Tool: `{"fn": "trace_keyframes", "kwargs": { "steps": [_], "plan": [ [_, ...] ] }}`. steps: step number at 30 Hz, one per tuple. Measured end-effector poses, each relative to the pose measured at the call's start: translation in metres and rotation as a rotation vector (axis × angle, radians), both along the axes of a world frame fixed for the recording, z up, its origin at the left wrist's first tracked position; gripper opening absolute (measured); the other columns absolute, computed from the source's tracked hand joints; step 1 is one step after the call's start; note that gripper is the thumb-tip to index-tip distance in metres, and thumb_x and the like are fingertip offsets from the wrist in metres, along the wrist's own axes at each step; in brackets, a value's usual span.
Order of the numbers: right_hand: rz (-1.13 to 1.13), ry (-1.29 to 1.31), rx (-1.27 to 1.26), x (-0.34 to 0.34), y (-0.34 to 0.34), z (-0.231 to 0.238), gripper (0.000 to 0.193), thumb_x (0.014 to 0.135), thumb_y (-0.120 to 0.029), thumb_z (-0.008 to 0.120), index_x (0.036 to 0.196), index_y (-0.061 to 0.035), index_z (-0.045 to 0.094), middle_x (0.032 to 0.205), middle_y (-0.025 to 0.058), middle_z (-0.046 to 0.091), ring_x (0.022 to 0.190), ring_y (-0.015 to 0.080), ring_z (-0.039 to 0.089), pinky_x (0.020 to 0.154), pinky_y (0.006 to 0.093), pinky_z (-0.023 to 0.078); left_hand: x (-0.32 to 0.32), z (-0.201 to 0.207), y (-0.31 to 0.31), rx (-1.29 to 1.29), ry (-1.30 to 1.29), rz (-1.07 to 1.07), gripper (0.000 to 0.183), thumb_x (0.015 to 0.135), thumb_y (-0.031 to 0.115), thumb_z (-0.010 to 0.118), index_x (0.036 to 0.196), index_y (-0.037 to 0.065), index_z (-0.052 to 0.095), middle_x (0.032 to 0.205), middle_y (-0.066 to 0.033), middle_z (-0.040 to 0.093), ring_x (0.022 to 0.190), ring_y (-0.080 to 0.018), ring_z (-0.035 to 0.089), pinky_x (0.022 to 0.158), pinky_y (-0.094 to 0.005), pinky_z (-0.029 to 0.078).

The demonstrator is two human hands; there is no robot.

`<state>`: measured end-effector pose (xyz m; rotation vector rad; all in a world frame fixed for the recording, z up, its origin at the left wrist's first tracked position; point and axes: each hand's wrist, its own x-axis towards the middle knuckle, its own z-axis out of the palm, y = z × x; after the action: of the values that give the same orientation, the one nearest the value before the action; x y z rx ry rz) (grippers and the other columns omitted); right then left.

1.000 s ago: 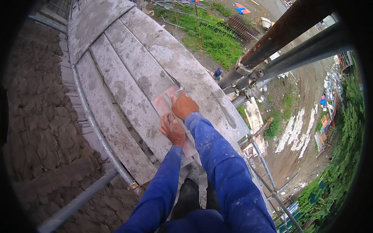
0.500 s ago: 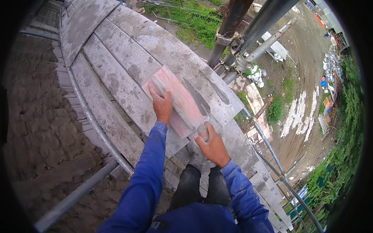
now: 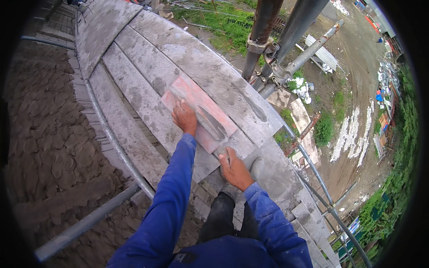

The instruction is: The person cleans a rectangular trowel and a smaller hand trowel using a small piece of concrete or stone. They repeatedly rub the metal blades of the tools against the stone to remove residue while standing on a wooden scaffold platform.

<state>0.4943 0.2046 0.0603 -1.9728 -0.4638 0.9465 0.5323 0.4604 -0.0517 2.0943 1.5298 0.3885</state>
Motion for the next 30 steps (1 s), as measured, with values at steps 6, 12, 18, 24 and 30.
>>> {"fn": "trace_keyframes", "kwargs": {
  "steps": [6,12,18,24,30],
  "plan": [
    [0.145,0.078,-0.137,0.007,-0.01,0.005,0.054,0.105,-0.039,0.046,0.138,0.004,0.042,0.103,0.0375,0.065,0.1,0.0554,0.062,0.088,0.0556,0.048,-0.011,-0.027,0.004,0.115,-0.097,0.077,0.05,0.106,0.038,0.039,0.142,0.007,0.055,0.141,-0.0138,0.056,0.134,-0.0338,0.043,0.114,-0.0497,0.024],
    [0.152,-0.011,-0.172,0.029,0.058,-0.013,0.053,0.105,-0.041,0.044,0.136,0.0024,0.042,0.093,0.0373,0.066,0.091,0.056,0.063,0.082,0.059,0.048,-0.001,-0.028,-0.004,0.056,-0.082,0.055,0.053,0.107,0.04,0.034,0.144,0.006,0.053,0.144,-0.0133,0.054,0.136,-0.0333,0.041,0.114,-0.0495,0.023],
    [0.17,-0.013,-0.237,0.011,0.012,-0.003,0.049,0.105,-0.041,0.043,0.13,0.0018,0.044,0.089,0.0357,0.067,0.084,0.0534,0.065,0.077,0.0615,0.047,-0.008,-0.027,0.003,0.073,-0.083,0.076,0.055,0.108,0.041,0.032,0.146,0.007,0.051,0.144,-0.0122,0.054,0.137,-0.0327,0.04,0.114,-0.0499,0.023],
    [0.136,-0.092,-0.35,0.007,0.07,-0.002,0.046,0.105,-0.041,0.043,0.13,-0.0021,0.044,0.086,0.0319,0.069,0.078,0.0518,0.066,0.071,0.0617,0.048,-0.007,-0.031,0.004,0.033,-0.008,0.025,0.055,0.107,0.042,0.032,0.148,0.009,0.05,0.145,-0.0117,0.053,0.137,-0.0326,0.04,0.113,-0.0503,0.024],
    [0.124,-0.082,-0.355,-0.016,0.024,0.002,0.045,0.105,-0.041,0.043,0.131,-0.0045,0.043,0.087,0.0301,0.069,0.079,0.0508,0.067,0.071,0.0609,0.049,-0.006,-0.03,0.003,0.022,-0.061,0.049,0.055,0.108,0.041,0.031,0.149,0.01,0.048,0.146,-0.0117,0.052,0.137,-0.0329,0.04,0.112,-0.0517,0.024]
  ]
}}
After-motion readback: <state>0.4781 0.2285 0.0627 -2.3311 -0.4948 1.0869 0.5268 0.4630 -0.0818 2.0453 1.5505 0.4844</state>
